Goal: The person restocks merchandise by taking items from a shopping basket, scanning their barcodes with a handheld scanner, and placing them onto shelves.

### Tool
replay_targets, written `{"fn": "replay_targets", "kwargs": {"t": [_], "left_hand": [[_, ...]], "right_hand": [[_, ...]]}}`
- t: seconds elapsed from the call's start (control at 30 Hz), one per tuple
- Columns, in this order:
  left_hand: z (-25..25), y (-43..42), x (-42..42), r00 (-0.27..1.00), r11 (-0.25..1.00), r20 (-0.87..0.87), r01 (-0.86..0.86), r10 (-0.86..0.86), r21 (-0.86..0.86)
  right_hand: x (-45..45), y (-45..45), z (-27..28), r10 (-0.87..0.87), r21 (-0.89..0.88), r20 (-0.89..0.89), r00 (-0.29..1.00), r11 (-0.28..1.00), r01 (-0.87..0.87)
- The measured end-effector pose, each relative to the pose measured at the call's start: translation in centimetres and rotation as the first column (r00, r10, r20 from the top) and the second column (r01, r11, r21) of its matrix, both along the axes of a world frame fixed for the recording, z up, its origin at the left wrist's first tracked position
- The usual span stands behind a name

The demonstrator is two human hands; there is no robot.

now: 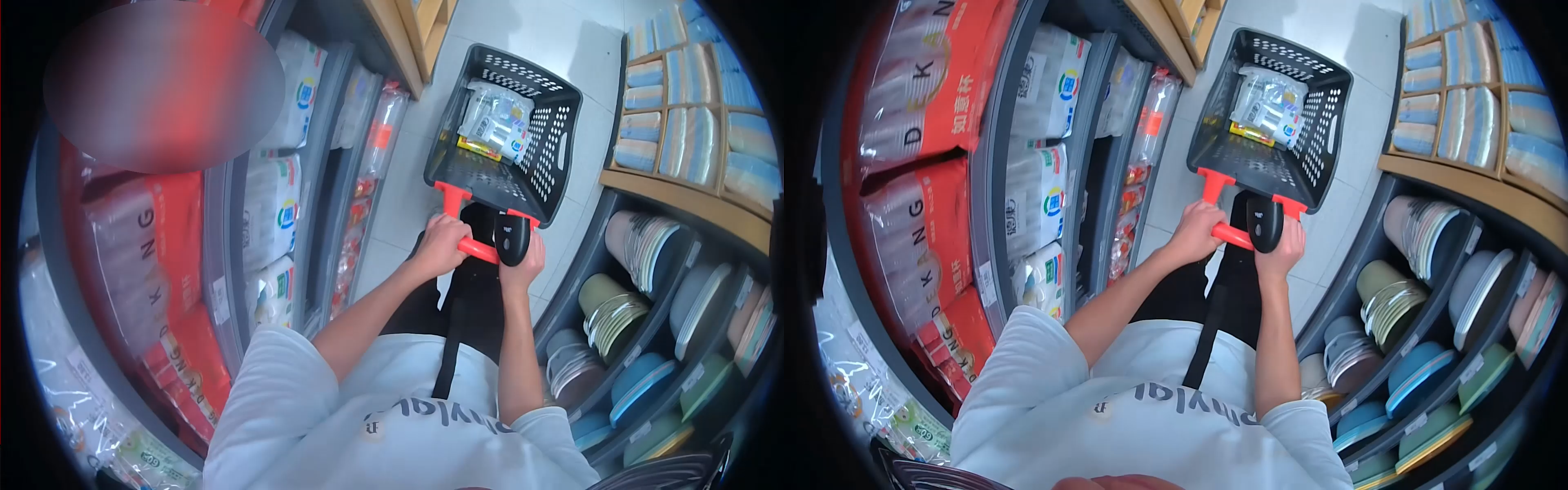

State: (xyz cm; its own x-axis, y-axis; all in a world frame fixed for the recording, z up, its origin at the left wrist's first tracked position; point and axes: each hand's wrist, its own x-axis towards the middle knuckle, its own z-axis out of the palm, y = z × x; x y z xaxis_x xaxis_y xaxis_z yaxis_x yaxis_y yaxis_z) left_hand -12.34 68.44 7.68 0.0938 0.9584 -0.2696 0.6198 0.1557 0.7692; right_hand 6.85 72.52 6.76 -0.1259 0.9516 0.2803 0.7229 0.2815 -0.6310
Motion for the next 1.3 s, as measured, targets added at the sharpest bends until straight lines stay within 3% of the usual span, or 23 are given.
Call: {"fn": "replay_targets", "kwargs": {"t": [0.3, 0.5, 0.6, 0.7, 0.77, 0.83, 0.93, 1.13, 1.23, 1.3], "left_hand": [[0.2, -13.1, 2.1, 0.997, 0.999, 0.056, -0.05, 0.05, 0.01], [-1.8, -20.2, 4.8, 0.984, 0.971, -0.039, -0.168, 0.176, 0.169], [-5.0, -25.8, 4.7, 0.982, 0.981, -0.059, -0.174, 0.179, 0.082], [-5.9, -30.3, 4.4, 0.971, 0.977, -0.111, -0.208, 0.212, 0.042], [-5.7, -32.8, 4.1, 0.95, 0.98, -0.259, -0.193, 0.176, -0.04], [-4.0, -35.1, 3.3, 0.95, 0.991, -0.29, -0.129, 0.118, -0.018], [-3.3, -38.2, 2.6, 0.955, 0.994, -0.28, -0.107, 0.097, -0.02], [-0.9, -43.1, 3.8, 0.941, 0.978, -0.264, -0.198, 0.21, 0.071], [0.7, -43.8, 3.5, 0.949, 0.983, -0.258, -0.183, 0.183, 0.026], [1.2, -46.1, 2.1, 0.955, 0.985, -0.297, -0.068, 0.019, -0.156]], "right_hand": [[2.5, -12.2, 0.7, 0.123, -0.089, 0.04, 0.992, 0.989, -0.119], [4.1, -18.4, -0.8, 0.255, -0.127, 0.099, 0.962, 0.962, -0.242], [4.3, -23.1, -3.0, 0.366, -0.189, 0.161, 0.917, 0.923, -0.335], [4.2, -28.7, -1.8, 0.422, -0.188, 0.177, 0.889, 0.901, -0.391], [3.8, -33.5, -1.1, 0.423, -0.166, 0.177, 0.889, 0.903, -0.397], [3.3, -38.0, -0.4, 0.426, -0.166, 0.235, 0.874, 0.903, -0.395], [3.6, -42.0, 1.3, 0.446, -0.1, 0.233, 0.864, 0.895, -0.435], [5.8, -44.7, 3.8, 0.499, -0.104, 0.217, 0.839, 0.867, -0.488], [6.1, -46.4, 3.6, 0.427, -0.088, 0.141, 0.893, 0.904, -0.418], [5.6, -48.2, 2.7, 0.345, -0.089, 0.093, 0.934, 0.937, -0.338]]}}
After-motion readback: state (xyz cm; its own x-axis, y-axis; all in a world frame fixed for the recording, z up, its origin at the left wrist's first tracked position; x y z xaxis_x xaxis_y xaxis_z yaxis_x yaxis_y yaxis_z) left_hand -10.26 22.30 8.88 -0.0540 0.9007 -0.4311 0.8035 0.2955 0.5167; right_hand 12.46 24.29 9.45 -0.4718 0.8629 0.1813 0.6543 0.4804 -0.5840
